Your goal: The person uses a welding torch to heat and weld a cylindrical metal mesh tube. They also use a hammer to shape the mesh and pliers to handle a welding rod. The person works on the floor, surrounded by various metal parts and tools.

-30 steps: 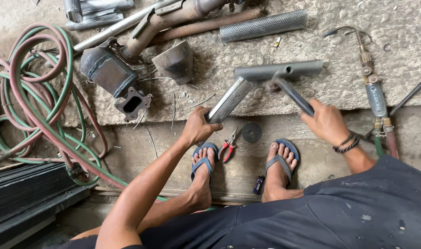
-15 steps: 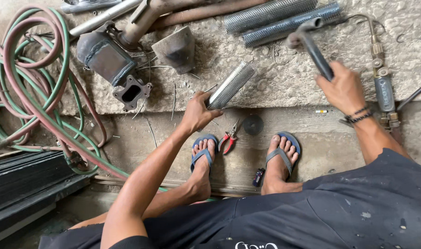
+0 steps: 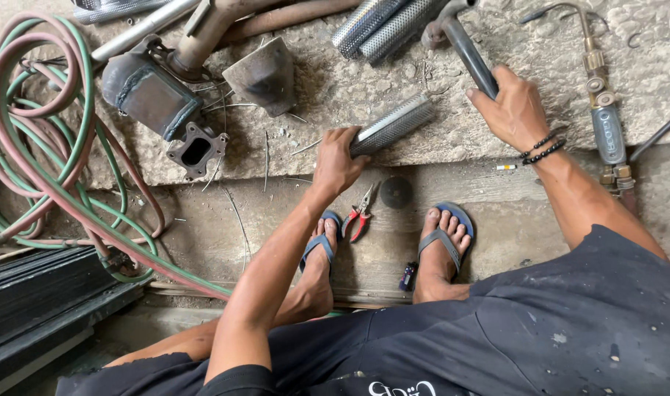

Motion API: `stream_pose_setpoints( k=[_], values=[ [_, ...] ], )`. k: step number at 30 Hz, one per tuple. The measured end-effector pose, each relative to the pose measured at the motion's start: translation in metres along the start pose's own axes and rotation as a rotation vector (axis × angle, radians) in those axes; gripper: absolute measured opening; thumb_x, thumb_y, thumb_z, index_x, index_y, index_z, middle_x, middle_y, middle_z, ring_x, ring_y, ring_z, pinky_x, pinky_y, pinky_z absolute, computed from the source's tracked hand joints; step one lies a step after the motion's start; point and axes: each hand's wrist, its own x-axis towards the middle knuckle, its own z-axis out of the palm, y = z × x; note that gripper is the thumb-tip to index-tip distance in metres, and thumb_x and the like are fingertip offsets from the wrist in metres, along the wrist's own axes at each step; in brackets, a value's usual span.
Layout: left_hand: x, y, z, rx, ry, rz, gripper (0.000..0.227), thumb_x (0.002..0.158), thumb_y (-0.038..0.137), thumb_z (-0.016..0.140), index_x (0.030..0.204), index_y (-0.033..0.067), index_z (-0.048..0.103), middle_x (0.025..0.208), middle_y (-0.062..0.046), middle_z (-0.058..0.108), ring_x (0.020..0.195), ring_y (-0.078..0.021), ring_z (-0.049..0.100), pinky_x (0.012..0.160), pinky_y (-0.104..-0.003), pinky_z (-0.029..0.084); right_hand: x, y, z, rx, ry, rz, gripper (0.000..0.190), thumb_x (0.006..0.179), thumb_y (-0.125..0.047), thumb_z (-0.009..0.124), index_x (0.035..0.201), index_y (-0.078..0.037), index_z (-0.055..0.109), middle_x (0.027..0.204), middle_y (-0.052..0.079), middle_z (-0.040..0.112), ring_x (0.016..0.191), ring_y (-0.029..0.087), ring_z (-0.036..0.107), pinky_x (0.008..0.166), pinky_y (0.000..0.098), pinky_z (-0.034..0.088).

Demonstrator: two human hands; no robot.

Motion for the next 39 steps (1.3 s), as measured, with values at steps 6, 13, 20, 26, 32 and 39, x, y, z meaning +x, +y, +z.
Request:
stream_pose_setpoints(
  k=[6,13,20,26,32,39],
  values=[
    [0.002,0.003,0.016,-0.035,0.046,0.004,0.067,0.078,0.020,0.077,0.137,0.0039,0.050,0.133,-0.016,0.056,0.118,-0.0309,0.048,0.101,-0.046,0.041,-0.015,-0.002,-0.010,-0.051,-0.012,-0.045,0.032,0.107,-0.026,0.063,0.091,-0.004,0.046,0.063,-0.001,0.033,0.046,0.015,0.031,0.035,0.0329,0.030],
    [0.011,0.010,0.012,-0.043,0.134,0.062,0.065,0.074,0.017,0.081,0.132,0.0017,0.056,0.122,-0.013,0.057,0.108,-0.0313,0.053,0.091,-0.043,0.047,-0.017,-0.006,-0.013,-0.010,0.009,-0.020,0.035,0.109,-0.030,0.064,0.093,-0.006,0.045,0.061,-0.002,0.034,0.046,0.014,0.032,0.037,0.0336,0.030],
    [0.010,0.000,0.010,0.097,0.150,0.080,0.071,0.073,0.027,0.084,0.134,0.0050,0.054,0.127,-0.013,0.057,0.107,-0.0302,0.053,0.091,-0.042,0.043,-0.025,0.002,-0.013,0.028,0.072,-0.080,0.041,0.110,-0.042,0.063,0.101,-0.004,0.054,0.060,-0.001,0.034,0.048,0.013,0.031,0.038,0.0338,0.025],
    [0.008,-0.004,0.013,0.133,0.163,0.102,0.070,0.070,0.027,0.086,0.131,0.0084,0.057,0.124,-0.008,0.061,0.098,-0.0270,0.051,0.082,-0.038,0.041,-0.065,-0.016,-0.016,0.061,0.118,-0.159,0.036,0.113,-0.030,0.052,0.115,0.006,0.051,0.068,0.001,0.041,0.042,0.012,0.032,0.029,0.0296,0.034],
    [0.017,0.008,0.020,0.201,0.263,0.205,0.063,0.065,0.014,0.077,0.125,0.0118,0.058,0.117,-0.008,0.059,0.095,-0.0274,0.051,0.075,-0.038,0.041,-0.108,-0.020,0.008,0.156,0.070,-0.104,0.029,0.102,-0.025,0.062,0.109,-0.005,0.044,0.069,0.003,0.038,0.057,0.020,0.038,0.047,0.0378,0.031],
    [0.030,0.014,0.030,0.258,0.234,0.201,0.071,0.067,0.032,0.088,0.128,0.0135,0.056,0.123,-0.004,0.061,0.100,-0.0252,0.053,0.082,-0.037,0.042,-0.108,-0.037,0.022,0.056,0.081,-0.147,0.047,0.103,-0.047,0.054,0.089,-0.005,0.040,0.066,0.005,0.033,0.058,0.020,0.033,0.052,0.0390,0.028]
  ],
)
